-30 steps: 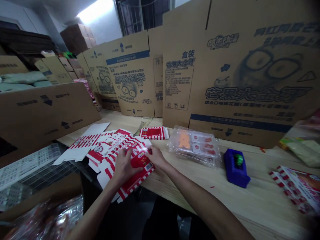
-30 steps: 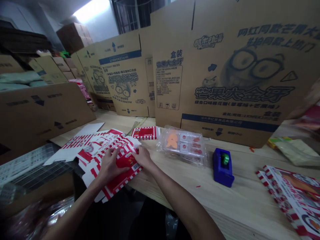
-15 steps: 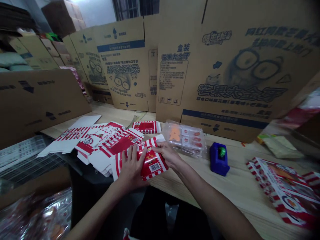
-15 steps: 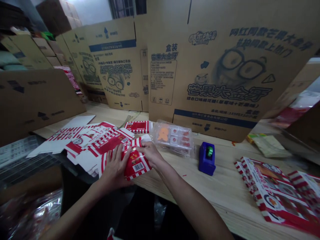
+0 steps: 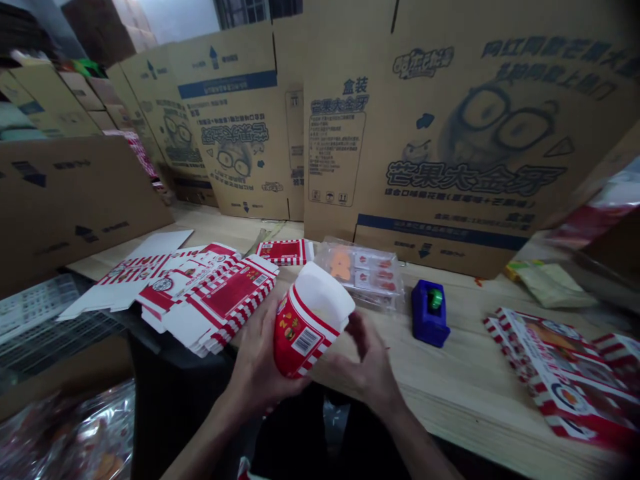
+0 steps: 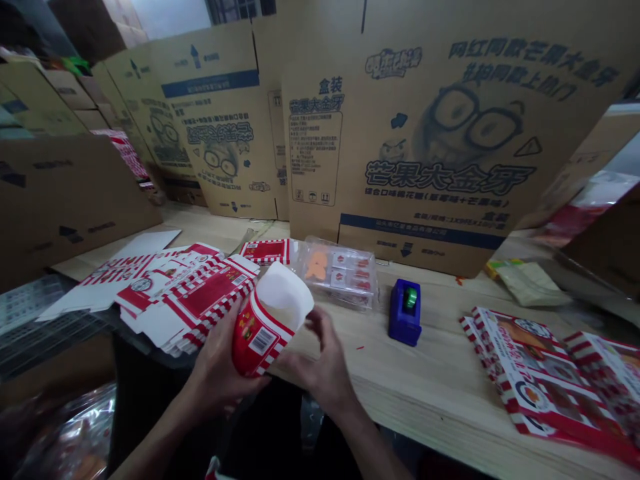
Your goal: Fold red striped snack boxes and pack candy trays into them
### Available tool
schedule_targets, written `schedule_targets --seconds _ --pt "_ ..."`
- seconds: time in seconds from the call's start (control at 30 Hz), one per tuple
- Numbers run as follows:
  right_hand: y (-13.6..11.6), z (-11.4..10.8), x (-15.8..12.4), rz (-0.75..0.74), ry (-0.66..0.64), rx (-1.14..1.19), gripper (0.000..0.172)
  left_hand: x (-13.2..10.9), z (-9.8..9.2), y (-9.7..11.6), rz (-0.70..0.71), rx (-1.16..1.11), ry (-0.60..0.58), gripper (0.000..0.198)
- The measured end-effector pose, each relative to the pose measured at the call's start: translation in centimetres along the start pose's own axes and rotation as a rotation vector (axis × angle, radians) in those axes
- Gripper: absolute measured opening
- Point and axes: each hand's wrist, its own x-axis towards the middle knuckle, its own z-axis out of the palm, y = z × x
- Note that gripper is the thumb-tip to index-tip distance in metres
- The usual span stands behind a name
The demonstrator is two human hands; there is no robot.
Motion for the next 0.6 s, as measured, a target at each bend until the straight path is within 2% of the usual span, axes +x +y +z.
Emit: schedule_targets --seconds 0.07,0.1,0.2,0.3,0.37,0.47,0.53,0.6 --pt "1.3 -0.1 -1.9 0.187 -0.186 0.147 0.078 -0.9 1.5 1.3 -0.035 -0.116 0.001 0.122" --pt "1.8 -0.1 -2.5 0.245 -0.22 0.203 0.078 -1.3 2.3 1.9 -0.066 -0.164 -0.008 0.121" --pt "2.4 -0.5 -3.3 0.297 -0.182 0.266 0.066 -1.9 3.7 3.1 -0.167 -0.292 -0.053 0.118" --pt "2.4 -1.9 -3.3 0.324 -0.101 0.193 0.044 -1.8 3.9 3.4 -0.299 -0.474 -0.096 0.11" --pt "2.7 -2.9 -3.3 0.355 -0.069 0.131 0.033 -1.6 3.8 3.2 -0.406 -0.612 -0.129 0.088" --pt "3.8 -4.0 -3.4 0.378 -0.061 0.111 0.028 -1.5 4.0 3.1 -0.594 -0.881 -0.231 0.041" --pt "4.6 -4.4 -3.6 0.384 -0.055 0.128 0.026 -1.5 4.4 3.1 -0.718 -1.032 -0.257 0.031" --pt "5.1 -4.7 -3.6 0.41 -0.034 0.161 0.026 -1.6 4.8 3.1 -0.774 -1.114 -0.228 0.033"
